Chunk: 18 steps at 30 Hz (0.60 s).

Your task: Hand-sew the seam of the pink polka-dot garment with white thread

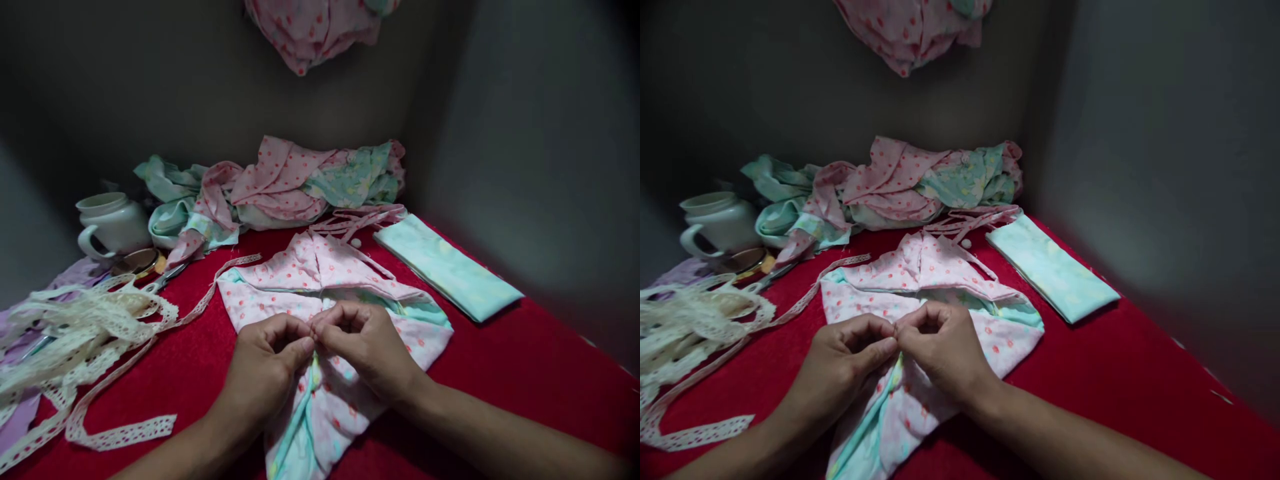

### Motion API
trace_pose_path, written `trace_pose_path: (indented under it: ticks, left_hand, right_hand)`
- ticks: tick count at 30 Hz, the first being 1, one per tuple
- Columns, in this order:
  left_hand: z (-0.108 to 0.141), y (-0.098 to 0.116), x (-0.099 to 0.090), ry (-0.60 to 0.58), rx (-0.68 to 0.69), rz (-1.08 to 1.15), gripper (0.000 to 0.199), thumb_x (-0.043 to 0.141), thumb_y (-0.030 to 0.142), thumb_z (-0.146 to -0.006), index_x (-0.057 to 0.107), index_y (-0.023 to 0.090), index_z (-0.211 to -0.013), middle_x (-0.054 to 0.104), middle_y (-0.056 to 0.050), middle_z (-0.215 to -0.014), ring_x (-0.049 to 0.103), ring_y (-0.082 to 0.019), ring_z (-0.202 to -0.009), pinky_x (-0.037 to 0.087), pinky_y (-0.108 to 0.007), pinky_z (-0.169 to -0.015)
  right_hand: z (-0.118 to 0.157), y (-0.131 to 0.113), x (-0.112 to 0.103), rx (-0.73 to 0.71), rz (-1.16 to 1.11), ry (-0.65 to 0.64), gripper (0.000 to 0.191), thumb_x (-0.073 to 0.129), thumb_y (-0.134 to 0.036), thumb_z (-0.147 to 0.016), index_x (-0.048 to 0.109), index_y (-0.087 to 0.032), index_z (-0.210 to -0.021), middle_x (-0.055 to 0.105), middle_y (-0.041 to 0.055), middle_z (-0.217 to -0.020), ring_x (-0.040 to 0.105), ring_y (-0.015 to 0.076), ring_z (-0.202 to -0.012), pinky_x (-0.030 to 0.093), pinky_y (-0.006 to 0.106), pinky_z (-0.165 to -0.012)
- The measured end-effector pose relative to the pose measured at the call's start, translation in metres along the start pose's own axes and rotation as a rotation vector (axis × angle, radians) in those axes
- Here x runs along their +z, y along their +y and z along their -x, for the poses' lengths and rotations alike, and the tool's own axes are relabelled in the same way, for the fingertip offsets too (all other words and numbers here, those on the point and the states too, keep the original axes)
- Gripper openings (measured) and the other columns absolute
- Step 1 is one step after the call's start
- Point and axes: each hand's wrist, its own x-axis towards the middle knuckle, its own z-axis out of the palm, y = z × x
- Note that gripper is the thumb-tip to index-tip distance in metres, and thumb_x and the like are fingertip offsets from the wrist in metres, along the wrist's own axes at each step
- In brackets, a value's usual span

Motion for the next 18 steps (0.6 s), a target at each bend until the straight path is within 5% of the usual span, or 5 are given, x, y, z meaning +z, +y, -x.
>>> trace_pose_path:
  ticks: [18]
  left_hand:
    - [0.0014,0.0018,-0.0002,0.000,-0.002,-0.022,0.007,0.064,0.021,-0.058,0.063,0.014,-0.057,0.057,0.001,-0.053,0.046,-0.010,-0.052,0.034,-0.020,-0.049]
  right_hand:
    - [0.0008,-0.0026,0.0006,0.031,0.006,-0.013,0.008,0.061,-0.021,-0.060,0.061,-0.014,-0.056,0.062,0.0013,-0.062,0.053,0.0106,-0.057,0.042,0.023,-0.056]
